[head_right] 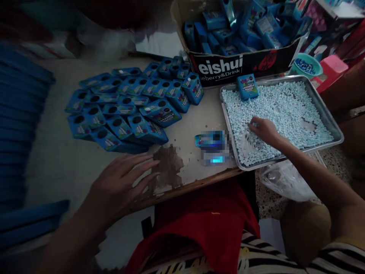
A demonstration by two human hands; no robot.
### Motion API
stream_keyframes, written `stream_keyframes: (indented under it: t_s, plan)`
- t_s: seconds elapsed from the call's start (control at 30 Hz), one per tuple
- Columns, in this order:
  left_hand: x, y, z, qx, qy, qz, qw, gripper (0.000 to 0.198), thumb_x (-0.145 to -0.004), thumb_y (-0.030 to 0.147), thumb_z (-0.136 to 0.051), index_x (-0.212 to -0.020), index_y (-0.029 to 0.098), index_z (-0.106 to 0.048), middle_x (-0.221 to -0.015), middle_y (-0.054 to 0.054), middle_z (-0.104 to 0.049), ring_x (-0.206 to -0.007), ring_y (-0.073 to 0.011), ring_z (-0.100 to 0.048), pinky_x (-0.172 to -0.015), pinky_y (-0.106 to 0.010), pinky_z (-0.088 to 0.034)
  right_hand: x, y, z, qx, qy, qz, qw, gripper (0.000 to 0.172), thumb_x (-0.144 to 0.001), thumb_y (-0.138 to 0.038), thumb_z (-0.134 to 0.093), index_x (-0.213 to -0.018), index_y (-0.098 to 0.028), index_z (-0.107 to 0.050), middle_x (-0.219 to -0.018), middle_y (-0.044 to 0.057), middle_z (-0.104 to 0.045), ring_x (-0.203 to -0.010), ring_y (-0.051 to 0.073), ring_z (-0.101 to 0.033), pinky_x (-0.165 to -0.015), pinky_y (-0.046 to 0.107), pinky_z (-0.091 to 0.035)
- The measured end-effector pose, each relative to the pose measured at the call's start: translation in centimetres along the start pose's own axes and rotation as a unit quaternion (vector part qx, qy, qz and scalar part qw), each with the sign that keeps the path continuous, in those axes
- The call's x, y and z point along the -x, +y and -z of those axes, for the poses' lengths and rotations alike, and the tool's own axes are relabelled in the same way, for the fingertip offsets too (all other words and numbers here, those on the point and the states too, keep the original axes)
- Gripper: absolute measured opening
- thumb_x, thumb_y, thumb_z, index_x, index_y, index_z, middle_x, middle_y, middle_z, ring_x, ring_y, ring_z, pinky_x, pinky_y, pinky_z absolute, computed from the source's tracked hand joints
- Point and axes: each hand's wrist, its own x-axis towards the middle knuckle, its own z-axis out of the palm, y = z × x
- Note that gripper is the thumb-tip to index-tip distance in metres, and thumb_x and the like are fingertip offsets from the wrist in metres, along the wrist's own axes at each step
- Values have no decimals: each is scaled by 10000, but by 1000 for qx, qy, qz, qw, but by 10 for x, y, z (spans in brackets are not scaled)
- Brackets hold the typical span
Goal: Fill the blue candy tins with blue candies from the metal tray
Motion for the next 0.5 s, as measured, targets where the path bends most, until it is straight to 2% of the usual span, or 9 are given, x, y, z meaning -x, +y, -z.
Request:
stream_keyframes:
  t_s: [0.03,0.1,0.13,0.17,0.23,0.33,0.4,0.5]
  plan:
    - [-6,4,-3,13,-2,1,1000,264,-1065,196,-701,-1318,268,-726,-1324,-111,-825,-1258,-350,-799,-1174,-570,-603,1,-1,7,-114,24,-73,990,275,-977,-468,-721,-922,-199,-730,-804,54,-712,-689,174,-607,-623,279,-419]
    - [-19,12,-9,43,-13,-9,999,251,-1080,207,-692,-1321,256,-740,-1342,-105,-821,-1265,-323,-792,-1202,-551,-590,4,-4,21,-310,49,-179,933,316,-882,-493,-840,-933,-200,-734,-839,43,-715,-657,131,-591,-570,242,-425]
    - [-26,16,-13,58,-14,-19,998,247,-1087,214,-684,-1325,246,-743,-1342,-107,-819,-1262,-311,-790,-1208,-540,-588,7,-6,26,-366,48,-208,906,345,-829,-480,-901,-947,-199,-740,-867,41,-722,-655,115,-590,-553,226,-427]
    - [-32,20,-16,74,-14,-29,997,241,-1096,225,-674,-1325,238,-746,-1341,-111,-817,-1255,-305,-789,-1210,-534,-588,10,-7,30,-393,34,-225,891,380,-779,-456,-957,-959,-197,-746,-867,34,-718,-644,101,-582,-537,212,-420]
    - [-44,27,-25,104,-18,-39,994,251,-1114,257,-646,-1342,240,-749,-1358,-116,-806,-1256,-308,-782,-1223,-546,-577,18,-9,34,-379,-27,-232,895,443,-703,-410,-1035,-967,-190,-755,-784,5,-684,-595,83,-542,-505,198,-382]
    - [-54,32,-35,142,-37,-32,989,299,-1128,308,-616,-1393,261,-748,-1408,-121,-786,-1286,-322,-768,-1240,-567,-559,30,-11,34,-276,-105,-224,929,465,-676,-402,-1067,-948,-175,-767,-596,-43,-587,-488,74,-449,-457,211,-286]
    - [-56,33,-39,160,-52,-22,985,322,-1129,332,-620,-1417,259,-745,-1419,-126,-782,-1291,-321,-766,-1219,-552,-576,36,-13,34,-233,-100,-215,943,439,-690,-394,-1058,-928,-175,-761,-537,-52,-554,-460,81,-435,-447,223,-267]
    - [-55,32,-37,207,-47,14,977,328,-1122,372,-640,-1411,271,-756,-1391,-113,-790,-1271,-306,-772,-1159,-507,-622,39,-21,37,-285,-71,-195,936,409,-703,-366,-1041,-903,-194,-728,-577,-36,-592,-490,86,-458,-451,225,-293]
